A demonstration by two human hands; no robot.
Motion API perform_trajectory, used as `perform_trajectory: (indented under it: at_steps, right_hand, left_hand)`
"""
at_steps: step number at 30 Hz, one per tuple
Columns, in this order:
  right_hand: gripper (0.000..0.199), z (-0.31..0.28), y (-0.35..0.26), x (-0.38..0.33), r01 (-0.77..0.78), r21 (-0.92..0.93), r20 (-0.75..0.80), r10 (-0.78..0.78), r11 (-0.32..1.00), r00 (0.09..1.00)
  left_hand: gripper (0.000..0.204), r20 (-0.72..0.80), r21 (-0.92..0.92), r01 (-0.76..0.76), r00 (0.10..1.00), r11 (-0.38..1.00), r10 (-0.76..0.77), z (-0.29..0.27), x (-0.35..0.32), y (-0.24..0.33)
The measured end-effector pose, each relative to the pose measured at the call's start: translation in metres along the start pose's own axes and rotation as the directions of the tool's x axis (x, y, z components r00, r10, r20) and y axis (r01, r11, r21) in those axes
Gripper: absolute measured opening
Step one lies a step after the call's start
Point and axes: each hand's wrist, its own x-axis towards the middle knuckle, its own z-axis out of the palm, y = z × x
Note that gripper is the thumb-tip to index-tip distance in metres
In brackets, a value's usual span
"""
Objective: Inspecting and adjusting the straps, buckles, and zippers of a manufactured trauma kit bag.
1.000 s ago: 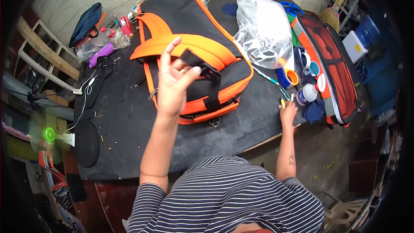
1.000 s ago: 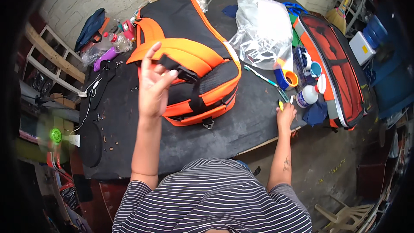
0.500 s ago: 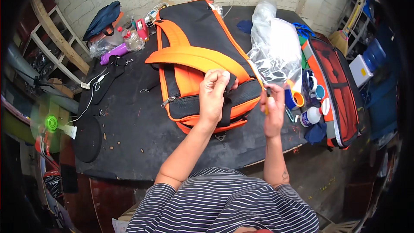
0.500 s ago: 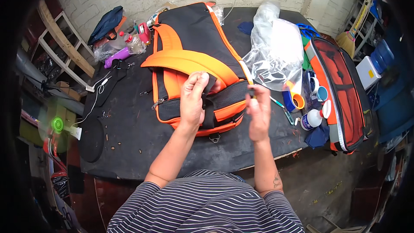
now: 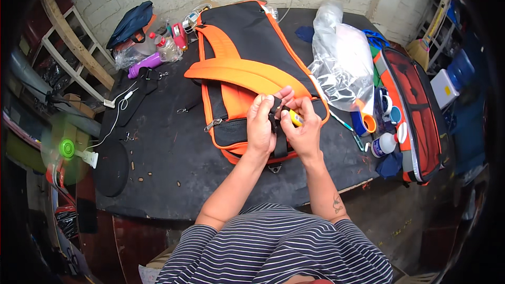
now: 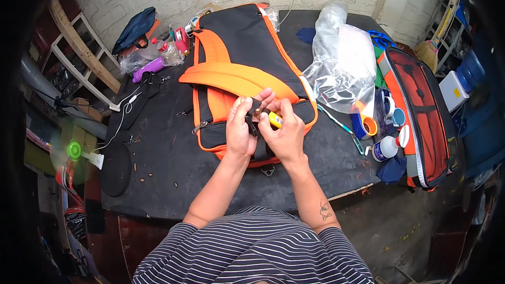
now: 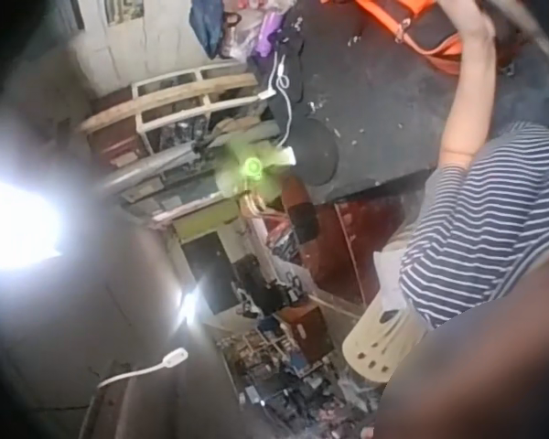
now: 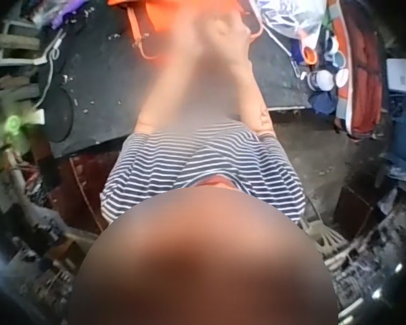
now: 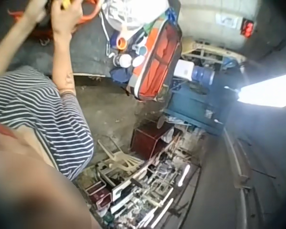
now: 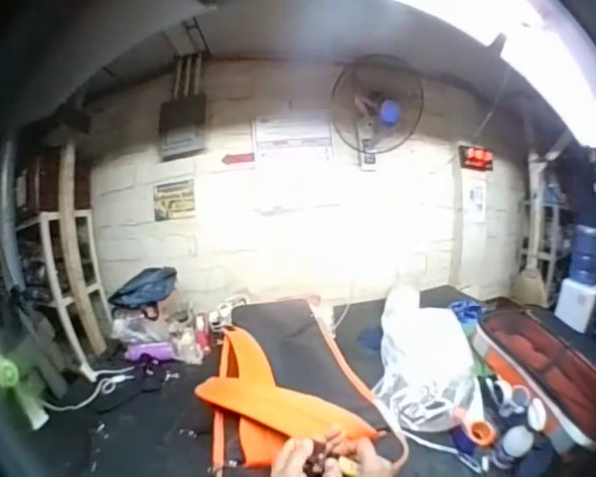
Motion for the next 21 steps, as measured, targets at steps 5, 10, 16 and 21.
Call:
perform_trajectory:
  at_steps: [5,10,16,21]
  right_hand:
    - [0.019,0.0027,0.0038,-0.0011,0.005,0.02,-0.021,-0.005,1.0,1.0]
    - [0.018,0.0016,0.004,-0.0026,0.027,0.02,-0.037,-0.027,0.999,0.999]
    - [0.019,0.0009,0.0033,-0.0033,0.031,0.015,-0.02,-0.031,0.999,0.999]
    - [0.02,-0.0028,-0.0001,-0.0002,-0.108,0.138,0.041,0.104,0.984,0.994]
  left_hand:
    - [0.017,0.007,-0.018,0.027,1.0,0.999,-0.026,-0.0007,-0.0009,-0.0014]
    - [0.017,0.015,-0.031,0.035,0.999,0.999,-0.035,-0.0005,-0.0011,-0.002]
    - [0.017,0.012,-0.021,0.041,0.999,0.999,-0.041,-0.0004,-0.0016,-0.001]
    - [0.016,0.053,-0.013,0.035,0.998,0.999,-0.034,-0.0028,-0.0024,-0.0035]
